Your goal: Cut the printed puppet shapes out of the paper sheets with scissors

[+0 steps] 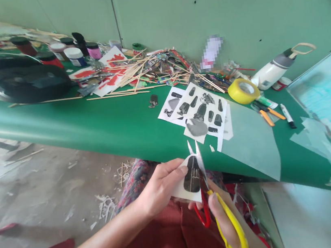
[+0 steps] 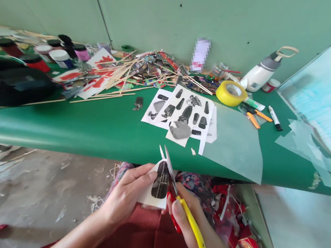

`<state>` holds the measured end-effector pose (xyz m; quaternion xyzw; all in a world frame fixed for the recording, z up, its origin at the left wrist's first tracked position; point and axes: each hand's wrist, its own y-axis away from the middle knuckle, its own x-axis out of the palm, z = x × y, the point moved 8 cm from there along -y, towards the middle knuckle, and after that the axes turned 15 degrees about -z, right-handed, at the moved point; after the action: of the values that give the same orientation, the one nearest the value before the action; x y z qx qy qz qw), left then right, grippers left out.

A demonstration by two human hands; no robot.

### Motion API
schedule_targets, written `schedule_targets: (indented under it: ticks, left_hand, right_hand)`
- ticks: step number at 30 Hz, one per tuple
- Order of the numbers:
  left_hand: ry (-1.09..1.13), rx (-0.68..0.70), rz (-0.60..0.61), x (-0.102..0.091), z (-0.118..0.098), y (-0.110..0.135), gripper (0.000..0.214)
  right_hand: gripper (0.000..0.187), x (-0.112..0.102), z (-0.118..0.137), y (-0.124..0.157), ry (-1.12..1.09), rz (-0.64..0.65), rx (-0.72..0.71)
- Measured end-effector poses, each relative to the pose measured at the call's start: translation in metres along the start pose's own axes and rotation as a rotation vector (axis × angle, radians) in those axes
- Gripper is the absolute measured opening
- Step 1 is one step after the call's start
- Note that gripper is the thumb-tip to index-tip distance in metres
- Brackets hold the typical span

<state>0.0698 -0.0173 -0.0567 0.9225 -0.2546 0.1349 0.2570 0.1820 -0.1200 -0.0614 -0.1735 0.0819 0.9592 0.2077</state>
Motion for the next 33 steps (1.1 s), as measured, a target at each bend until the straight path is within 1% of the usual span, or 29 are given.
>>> schedule_targets:
  ticks: [4,10,14,16,21,27,33]
  left_hand:
    - [0.005,-0.002,-0.011,-0.001,0.000,0.000,0.018]
    - [0.000,-0.011,0.008,0.002,-0.002,0.000,0.019]
    - [-0.014,-0.009,0.038,0.004,-0.003,0.000,0.022]
    - [-0.036,-0.006,0.031,0.004,-0.002,0.000,0.023]
    - [-0.068,-0.004,-0.017,0.000,-0.002,0.000,0.023]
    - [-0.100,0.006,-0.043,-0.004,0.000,-0.002,0.026]
    - [-0.090,-0.009,-0.032,-0.005,0.002,-0.002,0.026]
  right_hand:
    - [0.028,0.006,0.006,-0.002,-0.033,0.039,0.017]
    - [0.046,0.005,0.015,-0.003,-0.048,0.017,0.013]
    - [0.058,0.011,0.017,-0.008,-0.063,0.047,0.001]
    - [0.060,0.013,0.018,-0.011,-0.069,0.051,-0.010]
    - [0.058,0.012,0.019,-0.012,-0.059,0.044,-0.017]
    - [0.049,0.003,0.017,-0.005,-0.007,-0.002,-0.001]
    - [0.053,0.004,0.018,-0.006,0.028,-0.013,-0.016]
